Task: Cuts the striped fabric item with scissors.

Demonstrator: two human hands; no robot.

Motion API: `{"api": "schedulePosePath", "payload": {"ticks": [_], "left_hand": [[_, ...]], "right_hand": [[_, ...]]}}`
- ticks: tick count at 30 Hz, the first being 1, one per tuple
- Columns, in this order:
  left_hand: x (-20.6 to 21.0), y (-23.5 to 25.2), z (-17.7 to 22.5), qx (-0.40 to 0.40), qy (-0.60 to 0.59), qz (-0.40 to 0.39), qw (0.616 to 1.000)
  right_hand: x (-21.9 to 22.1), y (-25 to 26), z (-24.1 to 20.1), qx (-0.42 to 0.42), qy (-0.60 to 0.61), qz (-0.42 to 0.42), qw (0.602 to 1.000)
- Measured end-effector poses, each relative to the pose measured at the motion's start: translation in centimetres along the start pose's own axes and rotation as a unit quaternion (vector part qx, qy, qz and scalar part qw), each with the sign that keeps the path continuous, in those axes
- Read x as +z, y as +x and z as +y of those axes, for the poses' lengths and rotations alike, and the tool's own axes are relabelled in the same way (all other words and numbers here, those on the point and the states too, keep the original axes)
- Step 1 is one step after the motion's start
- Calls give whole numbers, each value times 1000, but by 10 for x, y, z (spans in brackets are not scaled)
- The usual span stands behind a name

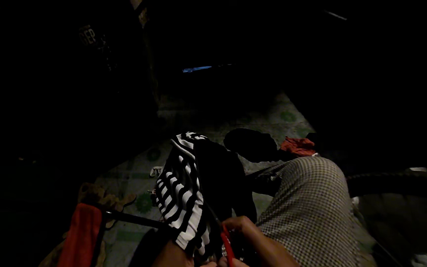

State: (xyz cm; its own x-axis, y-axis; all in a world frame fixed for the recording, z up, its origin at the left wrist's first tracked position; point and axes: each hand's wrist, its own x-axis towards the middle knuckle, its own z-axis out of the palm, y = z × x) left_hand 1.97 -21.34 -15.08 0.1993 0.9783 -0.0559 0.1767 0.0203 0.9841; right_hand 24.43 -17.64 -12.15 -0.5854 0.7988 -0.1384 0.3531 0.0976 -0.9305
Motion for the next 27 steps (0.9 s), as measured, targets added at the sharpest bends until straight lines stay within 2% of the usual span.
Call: {"api": "schedulePosePath", "payload": {"ticks": [4, 7, 10, 12, 14, 17, 19, 20, 21, 23, 25, 27], "left_hand": [[-1, 0, -6, 12, 9, -20, 1000], [-1, -1, -1, -26, 24, -23, 999], [0, -2, -9, -6, 19, -25, 999], [2, -2, -13, 5, 29, -17, 999], [4, -1, -6, -17, 31, -6, 999], [4, 5, 11, -55, -20, 3, 998], [3, 9, 1, -46, -128, 8, 991], [3, 10, -13, -26, -225, 21, 974], [4, 12, -25, -13, -337, 42, 940], [8, 23, -34, -17, -523, 95, 847], [5, 37, -32, -49, -627, 83, 773], [5, 47, -29, -76, -667, 47, 740]], "right_hand": [[-1, 1, 0, 15, -24, 5, 1000], [-1, 0, -1, 20, -26, 4, 999], [-1, -1, -2, 26, -25, 8, 999], [0, -1, 1, 17, -18, 11, 1000], [0, -1, 4, 3, -14, 16, 1000], [-1, -2, 4, 0, -1, 23, 1000], [-2, -2, 4, -2, 15, 31, 999], [-3, -2, 4, -4, 20, 33, 999], [-4, -1, 5, -4, 23, 30, 999], [-5, -2, 7, 7, 21, 13, 1000], [-4, -2, 10, 9, 19, 2, 1000], [0, -1, 15, -2, 21, 5, 1000]]}}
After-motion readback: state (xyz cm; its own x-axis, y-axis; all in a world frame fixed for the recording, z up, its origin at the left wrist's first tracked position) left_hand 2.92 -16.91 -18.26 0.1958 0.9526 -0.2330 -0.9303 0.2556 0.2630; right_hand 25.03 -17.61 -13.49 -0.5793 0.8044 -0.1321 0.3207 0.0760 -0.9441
